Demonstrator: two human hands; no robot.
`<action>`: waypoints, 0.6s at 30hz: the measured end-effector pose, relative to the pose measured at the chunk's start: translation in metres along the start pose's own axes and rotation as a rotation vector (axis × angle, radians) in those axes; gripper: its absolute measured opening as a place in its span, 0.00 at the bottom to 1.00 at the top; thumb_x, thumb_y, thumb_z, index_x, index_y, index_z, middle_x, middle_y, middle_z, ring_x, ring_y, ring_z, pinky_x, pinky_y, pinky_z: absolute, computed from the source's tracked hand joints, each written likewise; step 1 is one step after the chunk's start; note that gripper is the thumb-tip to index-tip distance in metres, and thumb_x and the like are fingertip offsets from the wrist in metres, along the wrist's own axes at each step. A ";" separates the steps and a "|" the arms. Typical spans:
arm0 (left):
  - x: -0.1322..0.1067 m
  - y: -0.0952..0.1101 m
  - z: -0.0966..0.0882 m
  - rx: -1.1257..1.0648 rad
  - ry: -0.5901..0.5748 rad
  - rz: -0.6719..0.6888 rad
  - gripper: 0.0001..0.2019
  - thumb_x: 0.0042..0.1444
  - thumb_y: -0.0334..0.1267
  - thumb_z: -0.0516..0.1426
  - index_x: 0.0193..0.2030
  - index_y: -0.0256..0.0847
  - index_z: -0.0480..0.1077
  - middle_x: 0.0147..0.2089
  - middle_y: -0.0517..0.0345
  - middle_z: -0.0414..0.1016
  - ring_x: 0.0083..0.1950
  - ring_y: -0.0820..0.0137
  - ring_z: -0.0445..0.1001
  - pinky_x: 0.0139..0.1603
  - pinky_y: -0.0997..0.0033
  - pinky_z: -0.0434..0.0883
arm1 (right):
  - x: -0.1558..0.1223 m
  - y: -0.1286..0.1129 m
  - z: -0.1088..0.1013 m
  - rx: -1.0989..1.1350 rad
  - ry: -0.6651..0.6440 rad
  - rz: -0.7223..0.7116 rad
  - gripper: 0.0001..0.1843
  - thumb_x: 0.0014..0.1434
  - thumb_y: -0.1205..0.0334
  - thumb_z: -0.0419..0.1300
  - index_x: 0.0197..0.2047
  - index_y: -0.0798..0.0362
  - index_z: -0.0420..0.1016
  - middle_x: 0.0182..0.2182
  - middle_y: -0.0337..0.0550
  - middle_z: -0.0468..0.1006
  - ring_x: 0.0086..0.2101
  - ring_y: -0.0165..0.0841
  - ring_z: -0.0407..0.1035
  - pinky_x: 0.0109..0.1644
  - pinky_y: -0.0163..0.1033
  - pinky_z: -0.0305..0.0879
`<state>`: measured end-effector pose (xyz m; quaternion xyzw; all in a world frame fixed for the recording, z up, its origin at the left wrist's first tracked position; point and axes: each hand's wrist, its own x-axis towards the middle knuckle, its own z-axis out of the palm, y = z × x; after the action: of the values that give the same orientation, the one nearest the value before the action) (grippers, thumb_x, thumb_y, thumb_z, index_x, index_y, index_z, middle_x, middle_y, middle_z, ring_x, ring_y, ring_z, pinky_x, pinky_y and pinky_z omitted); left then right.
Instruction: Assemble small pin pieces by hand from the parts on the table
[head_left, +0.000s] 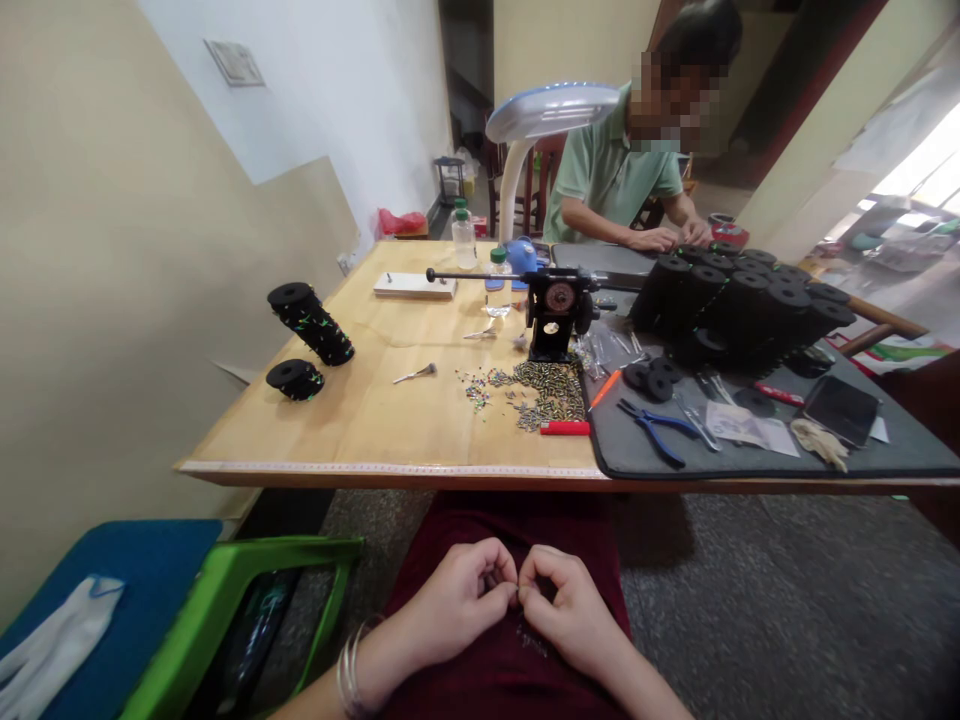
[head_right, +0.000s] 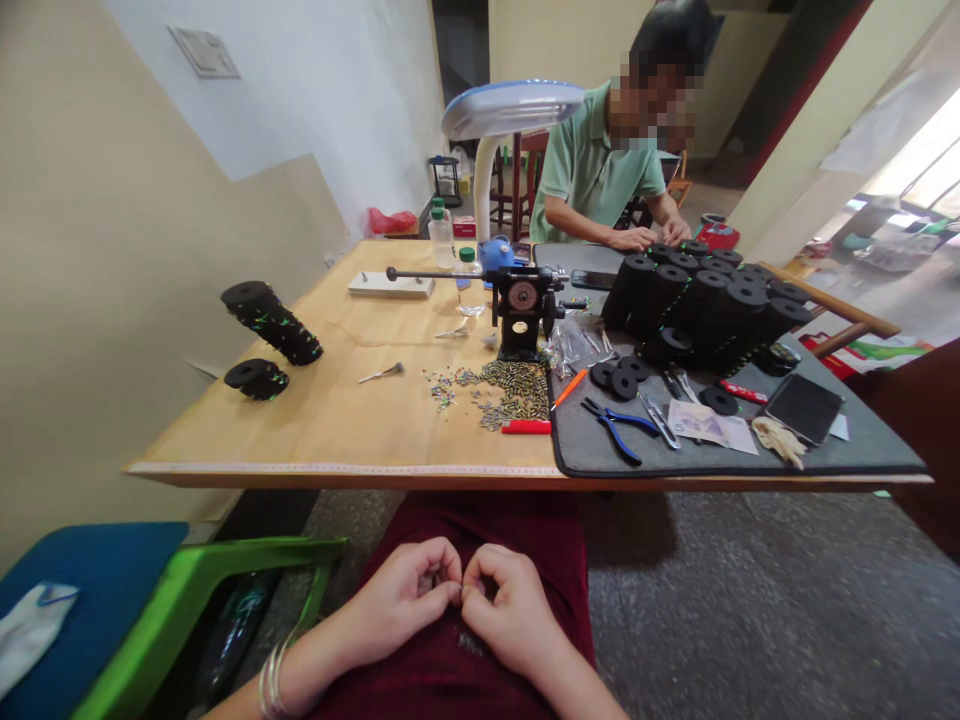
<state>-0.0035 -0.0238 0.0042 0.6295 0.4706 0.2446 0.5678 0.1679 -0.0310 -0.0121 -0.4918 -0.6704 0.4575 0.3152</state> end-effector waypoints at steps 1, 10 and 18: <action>0.000 0.001 0.000 0.013 0.000 0.002 0.03 0.50 0.27 0.54 0.30 0.37 0.68 0.26 0.63 0.69 0.26 0.75 0.62 0.27 0.77 0.59 | 0.000 0.000 0.000 0.000 0.002 0.001 0.08 0.46 0.73 0.53 0.20 0.52 0.65 0.21 0.36 0.70 0.25 0.30 0.64 0.31 0.33 0.58; -0.001 0.005 0.001 0.051 0.009 0.027 0.03 0.51 0.28 0.54 0.30 0.38 0.67 0.26 0.64 0.68 0.27 0.75 0.61 0.28 0.77 0.59 | 0.000 0.002 0.001 0.016 -0.002 0.004 0.08 0.48 0.72 0.54 0.20 0.52 0.64 0.21 0.36 0.70 0.26 0.30 0.64 0.31 0.33 0.58; -0.001 0.001 0.002 0.064 0.022 0.023 0.03 0.52 0.30 0.54 0.29 0.38 0.67 0.26 0.63 0.68 0.27 0.75 0.61 0.27 0.77 0.58 | -0.002 -0.002 -0.004 0.030 -0.036 0.011 0.08 0.53 0.70 0.55 0.24 0.53 0.67 0.24 0.37 0.72 0.27 0.31 0.65 0.33 0.34 0.60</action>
<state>-0.0021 -0.0254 0.0054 0.6501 0.4772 0.2427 0.5392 0.1711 -0.0320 -0.0088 -0.4824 -0.6663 0.4781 0.3076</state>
